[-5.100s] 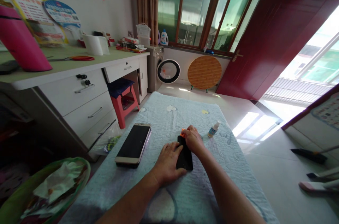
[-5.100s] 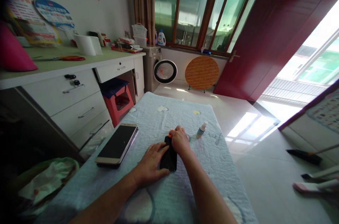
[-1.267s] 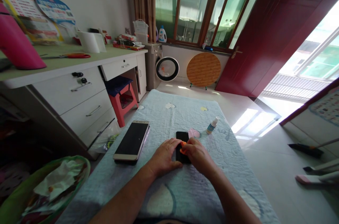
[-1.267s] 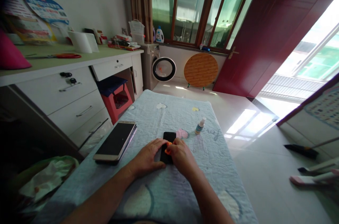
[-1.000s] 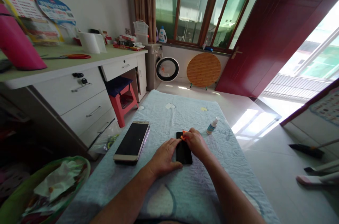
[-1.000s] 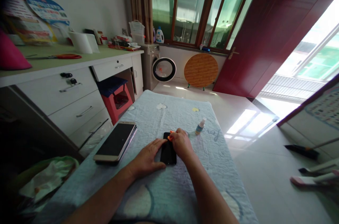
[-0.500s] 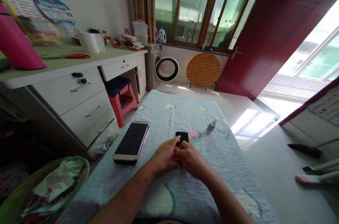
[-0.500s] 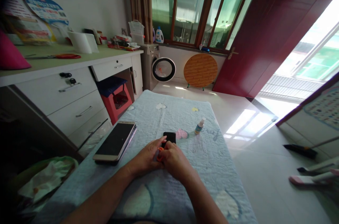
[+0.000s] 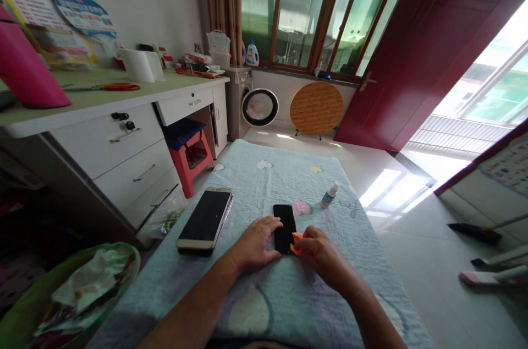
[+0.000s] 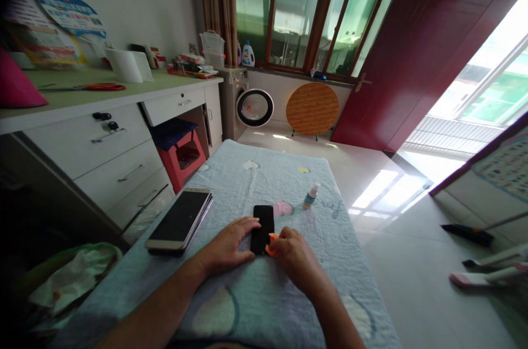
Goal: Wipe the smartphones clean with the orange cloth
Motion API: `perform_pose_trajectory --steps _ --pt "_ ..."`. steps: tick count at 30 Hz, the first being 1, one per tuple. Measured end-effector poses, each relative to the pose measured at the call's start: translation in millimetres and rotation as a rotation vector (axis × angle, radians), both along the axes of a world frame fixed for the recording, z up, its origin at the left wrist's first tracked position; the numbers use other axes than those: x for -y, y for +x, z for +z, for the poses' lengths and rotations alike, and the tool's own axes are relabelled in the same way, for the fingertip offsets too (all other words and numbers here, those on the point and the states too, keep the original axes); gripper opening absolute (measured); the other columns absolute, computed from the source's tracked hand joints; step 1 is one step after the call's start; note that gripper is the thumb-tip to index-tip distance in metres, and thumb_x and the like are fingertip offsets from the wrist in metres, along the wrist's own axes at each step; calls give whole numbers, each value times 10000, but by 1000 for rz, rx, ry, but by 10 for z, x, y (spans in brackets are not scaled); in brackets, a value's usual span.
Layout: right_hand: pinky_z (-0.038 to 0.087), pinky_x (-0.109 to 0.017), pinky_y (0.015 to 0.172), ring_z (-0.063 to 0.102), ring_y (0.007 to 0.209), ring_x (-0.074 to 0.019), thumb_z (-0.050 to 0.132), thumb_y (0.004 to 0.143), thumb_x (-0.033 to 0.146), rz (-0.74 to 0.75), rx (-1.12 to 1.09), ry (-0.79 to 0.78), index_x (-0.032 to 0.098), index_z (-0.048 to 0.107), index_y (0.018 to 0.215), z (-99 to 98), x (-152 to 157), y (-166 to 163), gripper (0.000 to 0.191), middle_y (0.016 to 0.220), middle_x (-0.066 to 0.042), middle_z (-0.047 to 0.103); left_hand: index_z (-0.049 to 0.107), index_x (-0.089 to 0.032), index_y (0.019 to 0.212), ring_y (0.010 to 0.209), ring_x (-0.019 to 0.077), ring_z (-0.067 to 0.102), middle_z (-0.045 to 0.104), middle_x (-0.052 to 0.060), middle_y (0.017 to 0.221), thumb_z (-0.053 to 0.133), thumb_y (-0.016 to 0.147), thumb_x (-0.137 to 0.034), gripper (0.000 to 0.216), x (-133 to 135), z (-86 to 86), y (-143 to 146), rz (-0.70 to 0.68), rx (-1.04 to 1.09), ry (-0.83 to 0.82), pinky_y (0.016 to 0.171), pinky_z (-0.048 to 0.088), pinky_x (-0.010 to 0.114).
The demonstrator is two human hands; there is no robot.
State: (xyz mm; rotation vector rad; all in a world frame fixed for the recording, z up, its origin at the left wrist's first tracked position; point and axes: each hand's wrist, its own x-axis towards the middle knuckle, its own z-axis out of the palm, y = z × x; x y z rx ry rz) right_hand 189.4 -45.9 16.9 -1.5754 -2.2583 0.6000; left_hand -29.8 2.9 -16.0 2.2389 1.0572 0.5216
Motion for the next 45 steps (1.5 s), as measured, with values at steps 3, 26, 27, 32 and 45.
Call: perform_pose_trajectory --steps 3,26,27,32,45 --pt "403 -278 761 543 825 -161 523 920 227 -21 -10 -2 234 749 862 -10 3 33 233 861 -35 580 544 -198 1282 1346 296 403 489 124 1424 742 664 -197 649 -1 13 5 -6 -4 6 1149 261 472" --pt "399 -247 739 492 816 -146 510 892 103 92 23 145 193 680 830 -92 62 -434 203 856 -30 531 675 -240 1170 1253 204 501 581 28 1340 511 835 -135 388 -104 -59 52 36 56 32 1112 348 382" --pt "400 -249 742 494 817 -148 506 886 91 79 34 138 190 678 823 -83 67 -415 207 856 -32 534 676 -239 1170 1245 201 507 584 29 1336 497 840 -131 391 -106 -60 54 35 57 38 1106 357 379" --pt "403 -257 756 501 826 -156 513 838 44 13 77 92 199 668 820 -39 86 -244 219 876 -34 539 670 -227 1183 1228 197 518 589 43 1320 475 844 -108 408 -113 -90 60 22 48 70 1097 371 370" --pt "413 -266 758 506 832 -162 539 833 45 14 116 105 186 658 845 -6 82 -223 185 890 -45 546 648 -223 1215 1271 214 484 566 52 1355 581 844 -157 382 -101 -108 45 5 35 96 1123 329 376"
